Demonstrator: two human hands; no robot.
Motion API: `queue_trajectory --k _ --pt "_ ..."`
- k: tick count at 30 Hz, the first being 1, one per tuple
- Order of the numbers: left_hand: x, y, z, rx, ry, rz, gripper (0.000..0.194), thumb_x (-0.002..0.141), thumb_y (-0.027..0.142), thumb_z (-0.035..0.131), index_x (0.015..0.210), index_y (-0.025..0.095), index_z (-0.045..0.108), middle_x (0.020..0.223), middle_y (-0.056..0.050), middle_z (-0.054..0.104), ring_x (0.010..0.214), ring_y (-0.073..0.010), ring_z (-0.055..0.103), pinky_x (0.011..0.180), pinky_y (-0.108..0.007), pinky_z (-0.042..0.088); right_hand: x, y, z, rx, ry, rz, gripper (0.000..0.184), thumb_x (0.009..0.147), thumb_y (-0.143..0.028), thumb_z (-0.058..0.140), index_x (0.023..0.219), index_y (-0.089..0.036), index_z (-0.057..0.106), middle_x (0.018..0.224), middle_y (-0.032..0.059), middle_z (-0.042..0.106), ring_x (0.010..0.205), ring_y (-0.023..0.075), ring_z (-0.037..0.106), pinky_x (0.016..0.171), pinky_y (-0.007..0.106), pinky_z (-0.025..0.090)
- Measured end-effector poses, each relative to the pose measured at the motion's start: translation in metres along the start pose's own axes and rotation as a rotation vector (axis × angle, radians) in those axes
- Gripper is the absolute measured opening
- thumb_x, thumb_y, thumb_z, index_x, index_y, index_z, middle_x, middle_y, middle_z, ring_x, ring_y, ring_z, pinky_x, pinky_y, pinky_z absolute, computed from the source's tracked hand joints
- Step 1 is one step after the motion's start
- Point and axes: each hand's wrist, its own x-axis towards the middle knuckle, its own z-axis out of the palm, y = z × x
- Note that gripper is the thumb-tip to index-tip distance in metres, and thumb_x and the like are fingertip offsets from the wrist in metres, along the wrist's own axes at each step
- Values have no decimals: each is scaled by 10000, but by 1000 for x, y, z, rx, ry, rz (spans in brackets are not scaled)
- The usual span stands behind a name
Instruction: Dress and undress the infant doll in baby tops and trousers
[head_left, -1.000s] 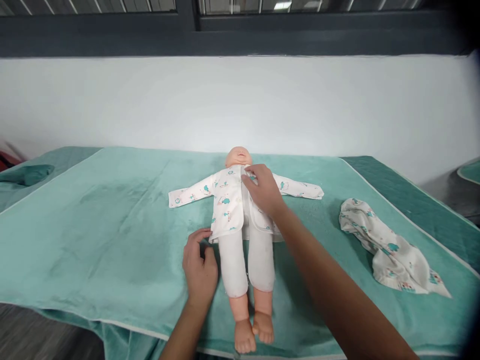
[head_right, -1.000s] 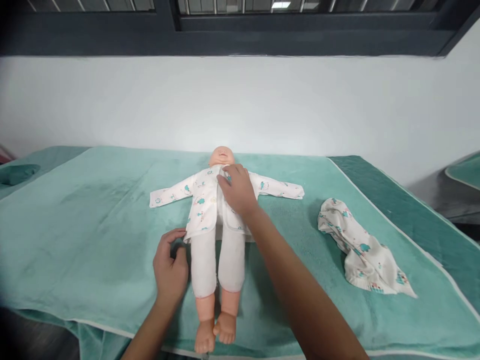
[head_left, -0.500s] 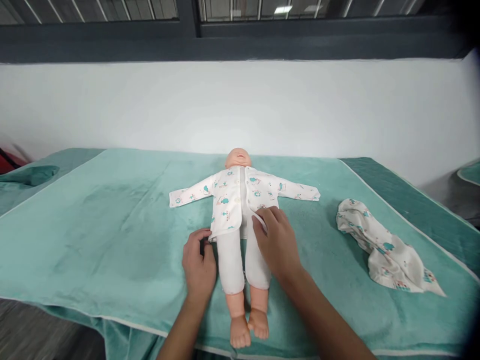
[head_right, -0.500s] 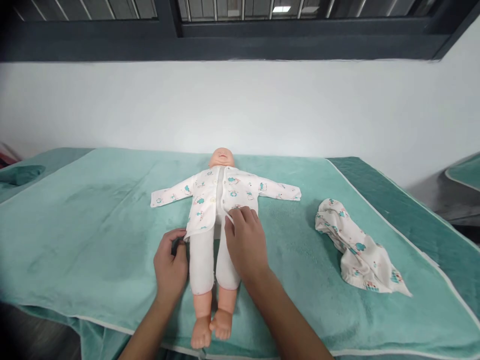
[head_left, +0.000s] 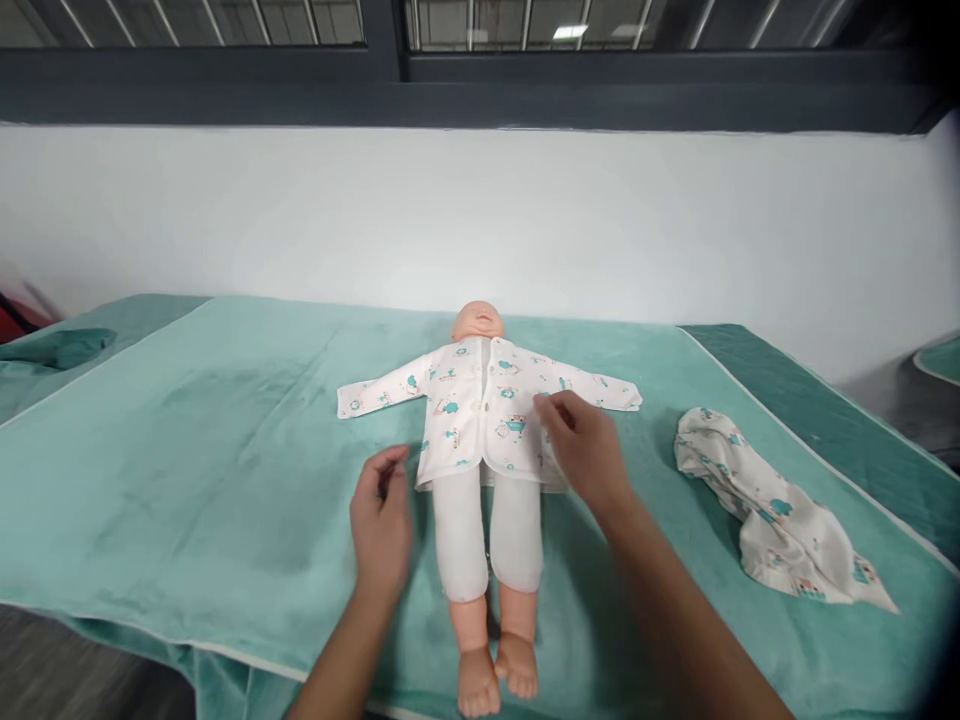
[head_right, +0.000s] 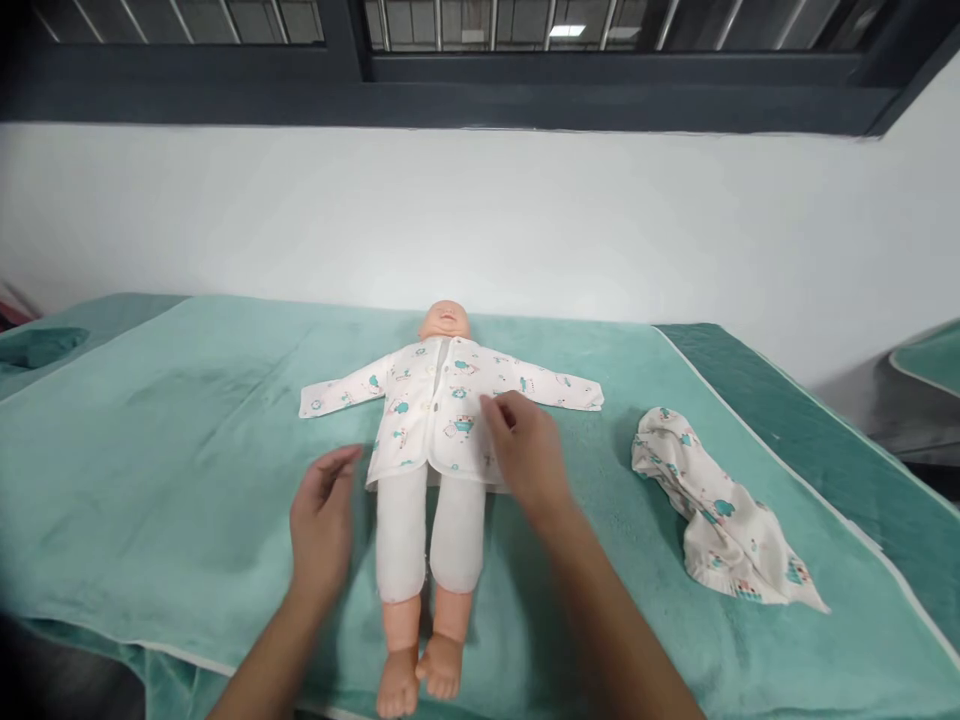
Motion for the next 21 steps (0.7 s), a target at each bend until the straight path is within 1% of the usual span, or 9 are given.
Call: queue_trajectory --k 1,2,4,6,8,10,13,18,21 --pt "11 4 2 -49 -36 -60 244 905 367 580 1097 239 657 1194 -38 673 1141 -198 598 1020 -342 433 9 12 -2 -78 21 69 427 964 -533 472 705 -205 557 652 7 595 624 165 499 609 287 310" --pt "23 7 5 -93 -86 -111 286 887 408 612 1110 236 661 1226 -46 666 1164 -208 591 1033 -349 427 17 24 -3 -147 3 138 435 954 -527 480 673 -202 552 645 23 603 621 176 504 607 296 301" --pt "49 12 14 -194 -210 -219 378 852 479 654 1129 222 668 1253 -67 659 1166 -223 595 1037 -360 430 29 42 -1 -140 -74 263 433 932 -522 497 661 -197 586 676 52 643 646 198 549 627 307 328" --pt "70 15 26 -314 -336 -326 473 816 521 690 1179 220 656 1252 -81 657 1108 -222 621 987 -358 466 34 49 6 27 -122 338 409 901 -544 531 716 -194 630 760 64 682 702 212 595 648 309 373" --pt "85 17 39 -390 -405 -390 557 772 531 734 1234 239 628 1216 -78 661 1010 -204 646 880 -333 508 36 46 17 259 -114 382 369 857 -563 591 810 -200 640 843 51 692 747 210 612 646 301 410" --pt "95 19 51 -409 -407 -389 601 733 518 774 1250 257 615 1168 -64 661 934 -182 647 784 -295 517 41 40 27 440 -100 415 352 816 -553 649 874 -208 618 845 29 674 738 199 606 620 290 431" --pt "110 22 68 -425 -371 -333 593 706 496 801 1217 247 631 1148 -53 644 915 -158 636 761 -265 512 62 35 39 624 -54 429 353 777 -516 706 921 -216 586 775 -15 616 685 171 576 587 274 448" --pt "145 16 98 -511 -404 -311 596 686 466 818 1192 218 625 1057 -52 661 862 -151 636 771 -277 505 110 46 51 695 57 379 352 730 -451 765 784 -206 518 700 -54 522 640 122 516 553 235 433" --pt "159 7 108 -527 -405 -307 555 699 458 808 1166 215 631 1089 -56 665 899 -168 637 796 -294 502 124 56 56 814 33 404 330 729 -410 778 766 -202 525 701 -40 559 635 126 539 550 235 463"
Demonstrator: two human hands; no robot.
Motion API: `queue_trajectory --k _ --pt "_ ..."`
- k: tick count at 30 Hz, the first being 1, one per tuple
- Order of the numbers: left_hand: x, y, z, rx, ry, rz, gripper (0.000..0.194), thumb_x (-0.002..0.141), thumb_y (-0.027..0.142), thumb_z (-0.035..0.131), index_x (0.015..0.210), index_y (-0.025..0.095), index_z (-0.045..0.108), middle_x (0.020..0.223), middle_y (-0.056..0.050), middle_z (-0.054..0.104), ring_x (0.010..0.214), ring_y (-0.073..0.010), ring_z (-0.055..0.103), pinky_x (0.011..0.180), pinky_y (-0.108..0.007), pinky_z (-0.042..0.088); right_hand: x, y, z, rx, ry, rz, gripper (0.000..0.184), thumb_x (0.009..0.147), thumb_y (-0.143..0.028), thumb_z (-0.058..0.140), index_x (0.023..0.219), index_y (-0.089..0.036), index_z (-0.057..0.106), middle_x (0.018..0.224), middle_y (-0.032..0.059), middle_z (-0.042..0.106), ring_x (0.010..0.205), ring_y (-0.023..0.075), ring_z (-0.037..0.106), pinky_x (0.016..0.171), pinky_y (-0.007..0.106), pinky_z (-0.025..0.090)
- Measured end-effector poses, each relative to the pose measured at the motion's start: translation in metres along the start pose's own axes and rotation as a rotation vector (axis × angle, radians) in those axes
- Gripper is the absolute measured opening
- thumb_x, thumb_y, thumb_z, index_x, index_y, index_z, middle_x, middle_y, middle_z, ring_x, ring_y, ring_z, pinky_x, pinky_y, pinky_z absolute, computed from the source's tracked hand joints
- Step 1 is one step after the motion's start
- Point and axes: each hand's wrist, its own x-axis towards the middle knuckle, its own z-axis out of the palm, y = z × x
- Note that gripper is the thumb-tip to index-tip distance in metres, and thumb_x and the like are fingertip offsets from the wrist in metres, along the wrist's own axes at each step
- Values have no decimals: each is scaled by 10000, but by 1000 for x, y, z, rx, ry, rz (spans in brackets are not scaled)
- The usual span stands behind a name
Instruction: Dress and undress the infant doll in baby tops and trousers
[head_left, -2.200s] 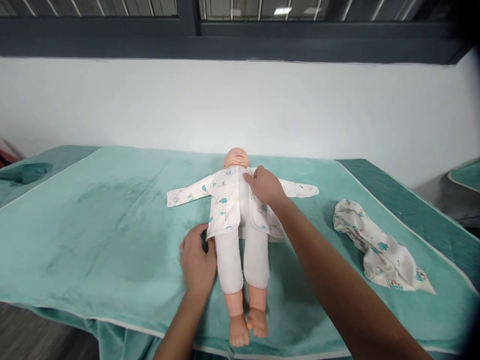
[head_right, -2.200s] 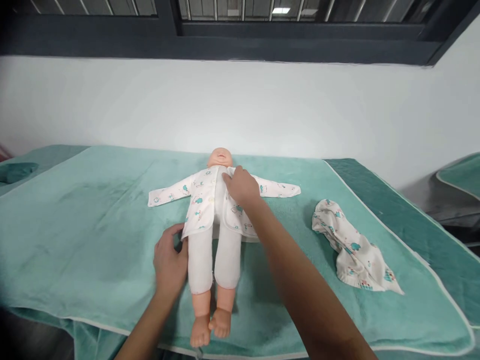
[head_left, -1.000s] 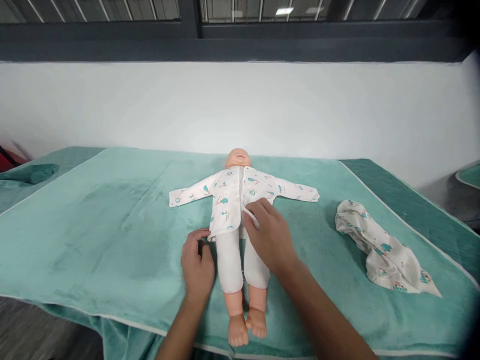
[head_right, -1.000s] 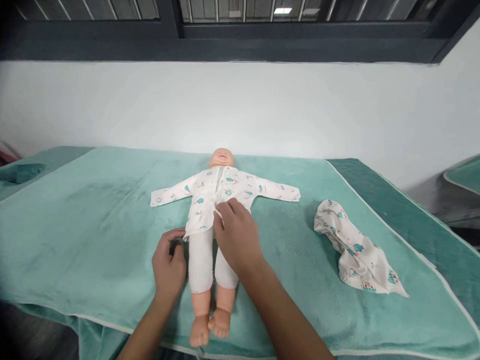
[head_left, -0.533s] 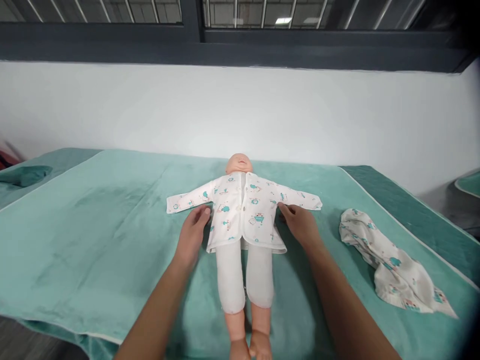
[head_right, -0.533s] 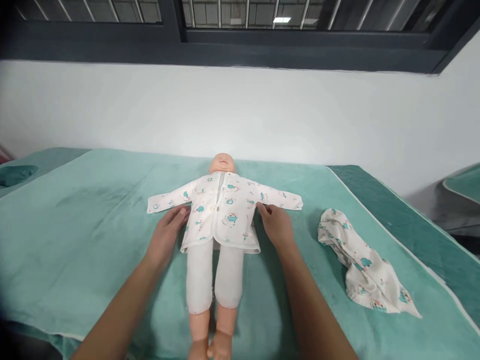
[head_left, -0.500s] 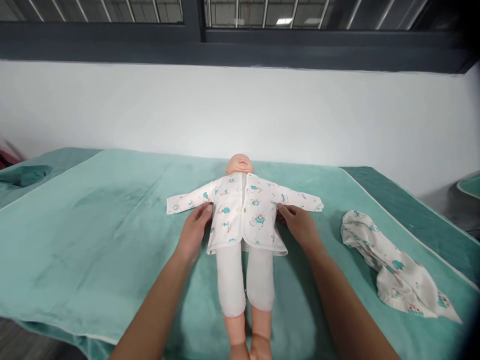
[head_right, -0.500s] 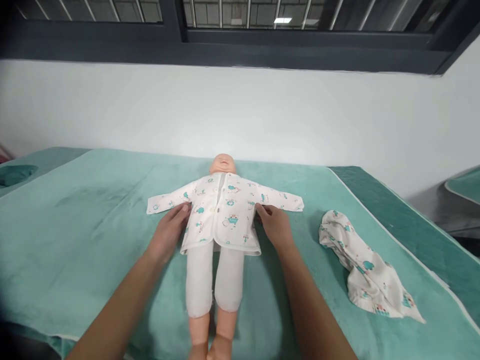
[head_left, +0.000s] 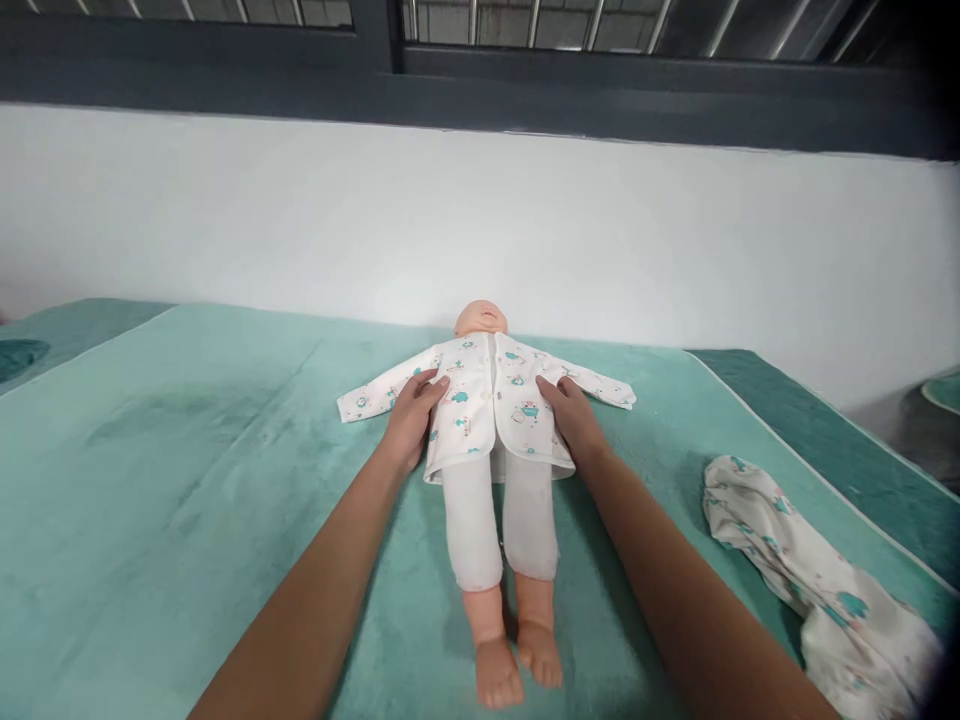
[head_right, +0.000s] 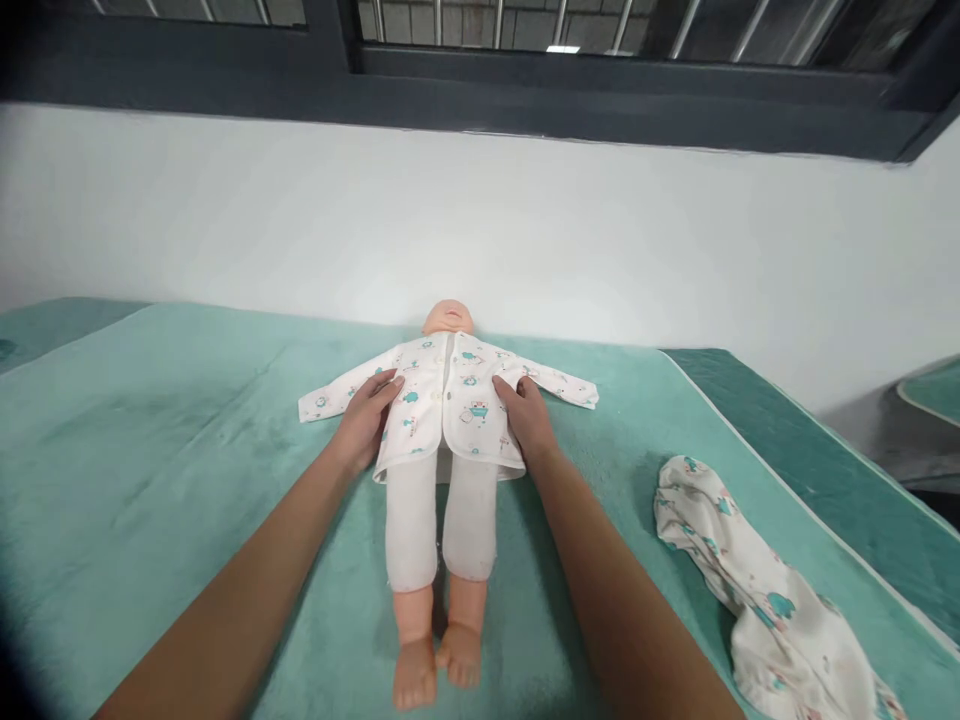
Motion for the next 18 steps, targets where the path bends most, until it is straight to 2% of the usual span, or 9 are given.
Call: queue_trajectory --k 3,7,10,12,15,18 --pt "0 -5 -7 47 1 49 488 733 452 778 1146 226 649 1131 -51 661 955 -174 624 842 -300 488 12 2 -15 269 -4 98 208 813 -360 694 849 -202 566 804 8 636 732 163 633 634 273 561" --pt "-16 -8 -18 184 47 111 405 775 464 721 1094 218 681 1089 -48 676 903 -164 608 842 -305 474 28 -5 -54 440 185 109 62 877 -240 541 928 -205 534 943 52 653 887 143 681 822 282 601" --pt "-32 -7 -24 288 83 137 381 788 471 695 1069 214 682 1059 -51 693 891 -175 619 859 -323 475 23 -6 -76 422 307 37 107 859 -204 494 965 -211 508 1021 39 638 972 112 671 938 274 560" --pt "-46 -6 -27 355 97 158 359 803 470 676 1059 217 675 1042 -51 703 930 -195 636 892 -339 471 5 0 -81 383 361 -18 210 813 -208 550 1018 -220 506 1101 24 626 1070 120 643 1023 302 512" --pt "-72 -3 -31 492 116 169 342 831 471 638 1060 219 671 1035 -54 713 979 -223 643 922 -358 456 -44 12 -85 199 381 -122 472 717 -217 691 1156 -228 518 1326 54 557 1280 185 531 1151 384 384" --pt "-104 1 -33 607 99 181 337 852 475 609 1058 216 671 1067 -63 713 1022 -239 632 960 -368 440 -103 11 -106 -600 197 -446 487 857 -338 590 1313 -199 493 1497 135 432 1410 268 391 1166 493 333"
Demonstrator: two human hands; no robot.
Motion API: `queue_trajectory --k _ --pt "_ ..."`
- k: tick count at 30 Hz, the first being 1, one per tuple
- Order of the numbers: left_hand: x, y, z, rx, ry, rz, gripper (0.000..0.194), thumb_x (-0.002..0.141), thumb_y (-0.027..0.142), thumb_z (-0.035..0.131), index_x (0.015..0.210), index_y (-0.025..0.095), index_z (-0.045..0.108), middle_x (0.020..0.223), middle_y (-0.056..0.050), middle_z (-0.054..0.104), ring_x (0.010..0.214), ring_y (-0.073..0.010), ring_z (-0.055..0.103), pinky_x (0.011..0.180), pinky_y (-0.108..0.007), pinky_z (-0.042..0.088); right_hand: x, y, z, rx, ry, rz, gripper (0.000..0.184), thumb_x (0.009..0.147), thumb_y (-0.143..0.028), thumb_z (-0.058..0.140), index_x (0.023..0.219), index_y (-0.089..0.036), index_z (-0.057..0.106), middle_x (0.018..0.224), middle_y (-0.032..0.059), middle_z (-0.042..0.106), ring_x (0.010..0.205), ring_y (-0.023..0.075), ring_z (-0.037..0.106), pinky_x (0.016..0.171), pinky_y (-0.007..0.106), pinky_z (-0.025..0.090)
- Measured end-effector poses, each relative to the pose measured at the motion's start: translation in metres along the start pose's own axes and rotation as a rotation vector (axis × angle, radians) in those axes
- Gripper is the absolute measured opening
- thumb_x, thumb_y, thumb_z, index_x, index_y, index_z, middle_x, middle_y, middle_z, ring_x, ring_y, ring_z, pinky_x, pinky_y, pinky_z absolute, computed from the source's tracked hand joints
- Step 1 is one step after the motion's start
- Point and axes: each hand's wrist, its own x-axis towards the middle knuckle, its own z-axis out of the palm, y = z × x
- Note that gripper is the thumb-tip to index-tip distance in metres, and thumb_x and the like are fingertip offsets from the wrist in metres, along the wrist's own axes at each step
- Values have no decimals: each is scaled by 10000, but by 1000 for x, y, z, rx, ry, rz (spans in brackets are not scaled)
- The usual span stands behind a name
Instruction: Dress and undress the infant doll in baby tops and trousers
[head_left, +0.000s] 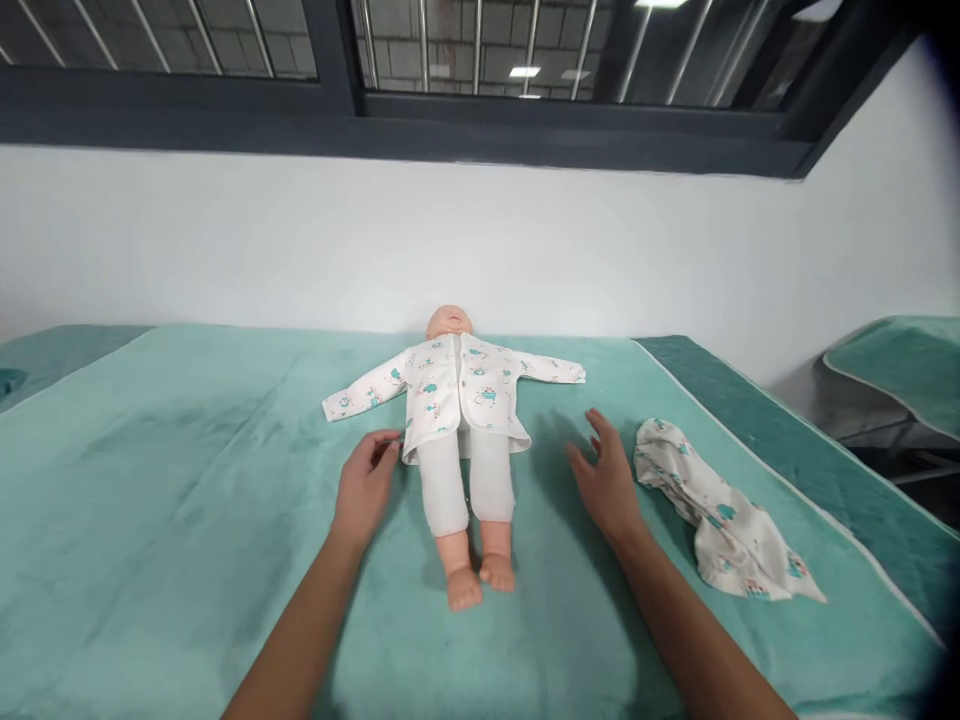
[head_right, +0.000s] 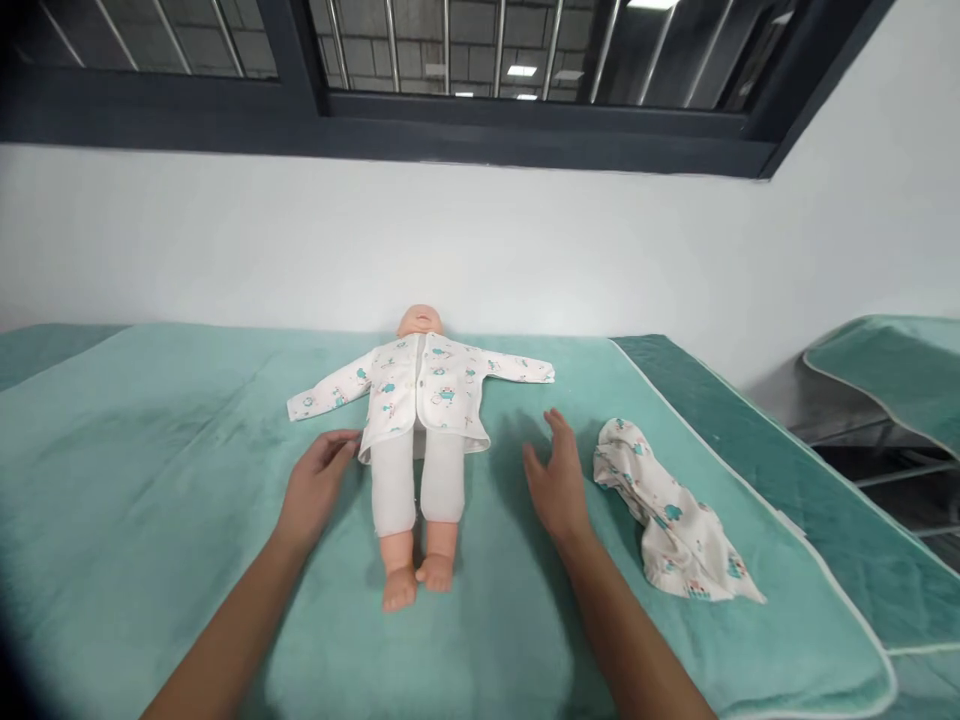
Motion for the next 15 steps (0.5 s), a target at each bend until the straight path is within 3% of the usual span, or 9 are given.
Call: queue_trajectory --k 2,3,5,8,12,15 --pt "-23 5 -5 43 -42 22 318 881 467 573 1070 228 664 1113 -65 701 1066 -243 621 990 -379 436 -27 -4 -39 -381 0 -232 423 921 -350 498 1306 -176 522 1517 156 412 1424 315 359 1170 535 300" --pt "-36 7 -6 69 -53 49 306 895 458 555 1080 238 660 1147 -66 689 1099 -246 611 1006 -389 435 -39 -4 -62 -533 17 -283 420 940 -353 465 1317 -178 524 1498 159 441 1404 337 382 1154 554 309" --pt "-65 10 -6 143 -47 158 276 914 426 534 1097 257 654 1232 -72 649 1186 -255 574 1048 -419 426 -60 1 -106 -775 38 -287 450 939 -379 468 1344 -190 516 1431 157 515 1313 375 469 1084 565 379" --pt "-111 10 1 289 -98 364 245 937 337 519 1140 283 645 1325 -76 590 1261 -248 528 1090 -449 421 -87 22 -155 -1000 -66 -242 491 919 -453 472 1358 -237 508 1428 141 523 1234 408 520 953 579 467" --pt "-157 10 10 427 -254 564 316 945 219 498 1224 320 606 1372 -54 568 1315 -238 491 1103 -456 433 -98 50 -179 -903 -157 -278 455 938 -454 430 1299 -214 568 1330 153 578 1135 360 582 925 516 497" --pt "-165 21 7 471 -344 588 304 946 237 504 1227 309 596 1323 -59 605 1301 -255 507 1092 -482 446 -85 34 -170 -750 -146 -137 416 940 -436 399 1160 -175 637 1170 164 647 992 337 628 844 477 501"
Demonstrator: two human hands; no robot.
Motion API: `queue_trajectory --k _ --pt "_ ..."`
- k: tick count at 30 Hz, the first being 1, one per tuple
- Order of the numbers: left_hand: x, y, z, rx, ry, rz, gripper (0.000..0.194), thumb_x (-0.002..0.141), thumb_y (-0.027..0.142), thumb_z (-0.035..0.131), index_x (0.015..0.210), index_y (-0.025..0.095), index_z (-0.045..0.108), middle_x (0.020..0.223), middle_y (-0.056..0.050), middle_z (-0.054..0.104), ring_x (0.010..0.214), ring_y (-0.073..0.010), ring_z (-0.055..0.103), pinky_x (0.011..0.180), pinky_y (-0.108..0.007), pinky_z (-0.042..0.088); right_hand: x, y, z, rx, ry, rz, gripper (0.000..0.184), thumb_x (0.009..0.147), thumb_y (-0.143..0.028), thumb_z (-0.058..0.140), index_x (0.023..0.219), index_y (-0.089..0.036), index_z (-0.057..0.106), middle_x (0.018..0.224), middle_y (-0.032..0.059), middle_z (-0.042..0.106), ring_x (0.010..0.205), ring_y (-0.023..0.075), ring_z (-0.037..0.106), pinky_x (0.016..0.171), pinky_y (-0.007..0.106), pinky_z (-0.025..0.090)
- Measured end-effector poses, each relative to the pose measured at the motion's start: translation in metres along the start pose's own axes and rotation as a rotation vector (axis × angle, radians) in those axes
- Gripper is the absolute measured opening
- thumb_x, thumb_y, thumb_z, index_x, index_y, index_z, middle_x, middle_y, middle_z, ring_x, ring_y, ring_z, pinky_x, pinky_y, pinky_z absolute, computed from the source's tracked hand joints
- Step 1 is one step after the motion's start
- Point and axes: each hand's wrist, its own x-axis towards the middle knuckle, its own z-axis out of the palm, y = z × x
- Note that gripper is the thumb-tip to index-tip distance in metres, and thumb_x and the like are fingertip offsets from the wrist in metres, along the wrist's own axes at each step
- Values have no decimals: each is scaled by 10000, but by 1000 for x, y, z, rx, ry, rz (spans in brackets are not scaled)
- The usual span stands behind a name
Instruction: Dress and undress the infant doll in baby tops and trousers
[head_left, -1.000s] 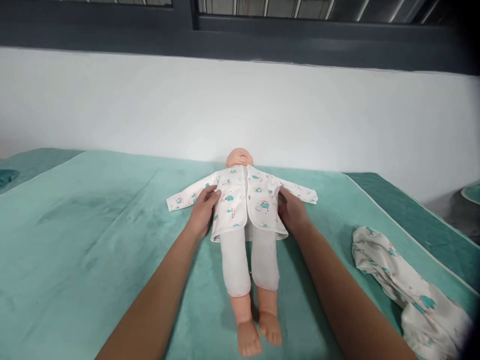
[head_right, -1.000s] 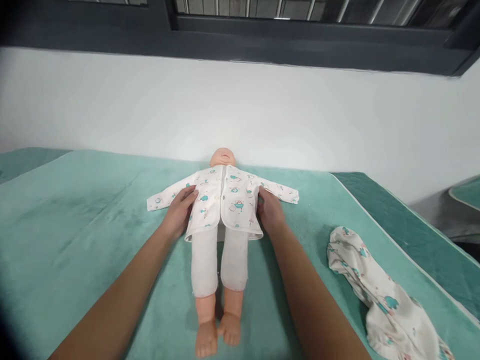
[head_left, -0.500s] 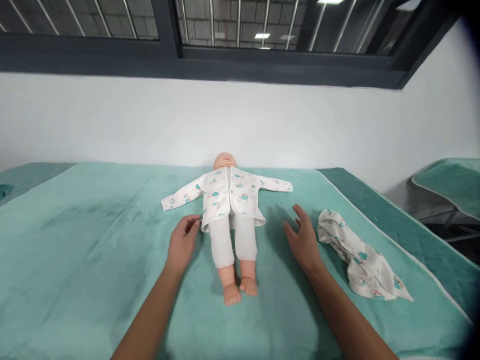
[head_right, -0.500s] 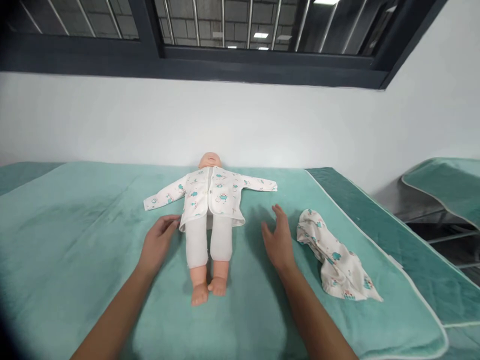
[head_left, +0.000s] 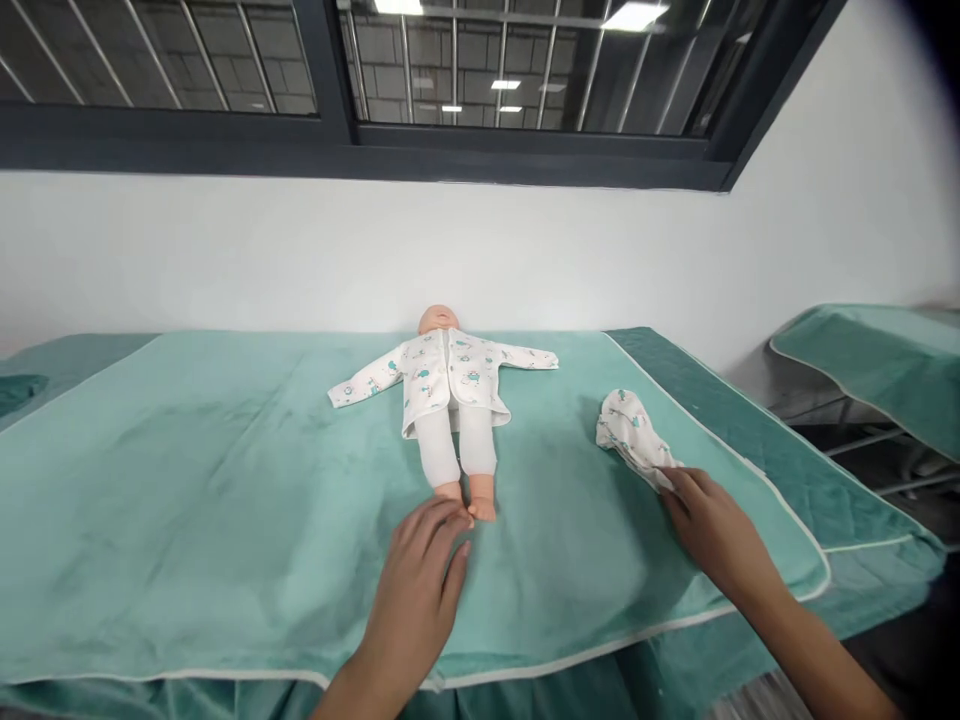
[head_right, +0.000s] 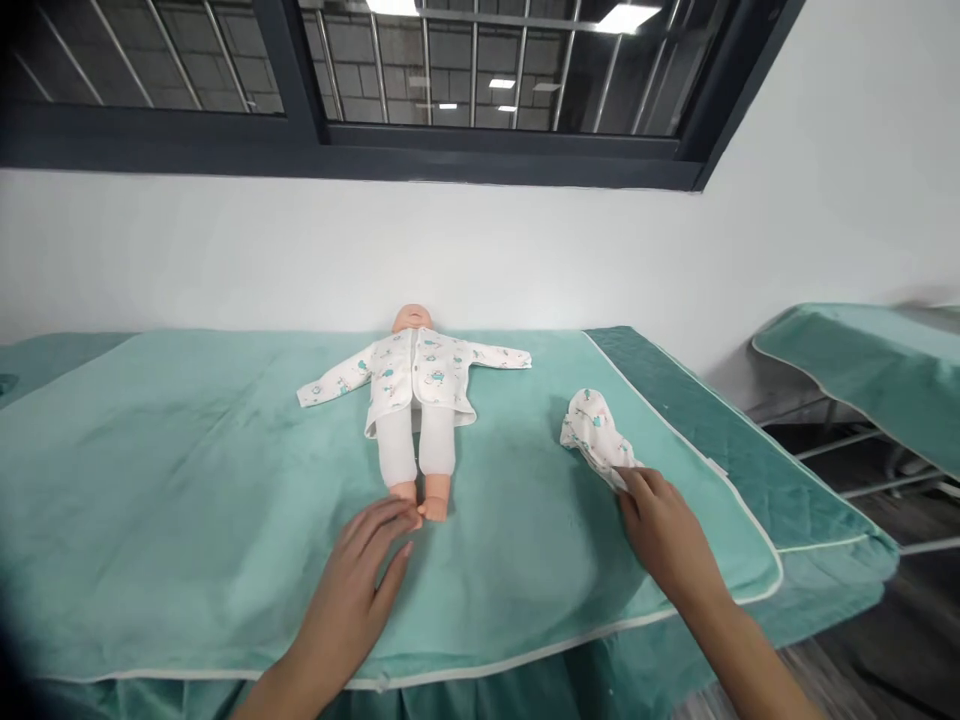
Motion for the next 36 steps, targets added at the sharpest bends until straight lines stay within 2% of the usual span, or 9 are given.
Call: queue_trajectory --k 4,8,10,12,15,18,21,26,36 --pt "18 18 -32 -121 -107 -42 292 977 312 465 1251 324 563 1350 -49 595 1277 -227 542 1071 -447 481 26 -87 -36 530 -164 224 404 856 -541 582 1017 -177 650 799 62 669 708 236 613 637 339 470" --pt "41 52 -64 -230 -144 46 603 911 367 604 1461 424 364 1553 -20 409 1424 -232 405 1138 -435 432 40 -196 -85 1263 -437 217 405 858 -507 646 1131 -210 617 847 20 679 742 179 630 639 266 478" --pt "51 66 -78 -230 -94 101 775 842 353 696 1505 442 306 1622 -8 288 1482 -265 310 1167 -451 391 44 -235 -106 1453 -530 143 371 873 -396 650 1196 -220 601 948 29 685 838 171 645 726 267 508" --pt "60 73 -94 -240 35 109 650 839 292 684 1437 405 457 1586 -15 359 1451 -279 360 1166 -443 378 51 -259 -122 1455 -533 98 433 864 -330 666 1277 -243 572 918 15 679 821 158 644 738 270 524" --pt "75 77 -124 -336 253 3 291 875 270 612 1152 284 699 1256 -44 658 1159 -258 608 1008 -374 482 64 -276 -137 1306 -461 -34 538 896 -367 648 1402 -282 485 831 -4 661 726 147 638 702 291 538" --pt "87 83 -153 -484 349 -169 296 863 418 645 1076 226 720 915 -24 715 864 -221 646 760 -295 512 75 -284 -144 1129 -369 -356 449 913 -418 641 1338 -296 561 1073 46 651 851 159 638 757 314 536" --pt "93 94 -172 -543 334 -191 322 829 476 684 990 202 731 747 -4 662 745 -188 608 650 -247 469 82 -292 -147 897 -188 -583 376 852 -376 733 1204 -280 639 1209 54 577 1015 182 584 822 317 514" --pt "93 100 -184 -563 178 -172 313 805 487 712 832 175 717 725 -7 649 646 -148 561 546 -215 408 88 -301 -157 726 -2 -731 147 867 -309 716 911 -215 612 1037 47 593 982 193 540 834 326 467" --pt "85 68 -181 -941 31 -284 363 793 525 708 943 195 712 671 -21 602 556 -140 549 470 -227 415 88 -292 -144 1207 -574 -446 364 812 -529 737 874 -214 565 663 -45 514 590 102 460 560 226 367"
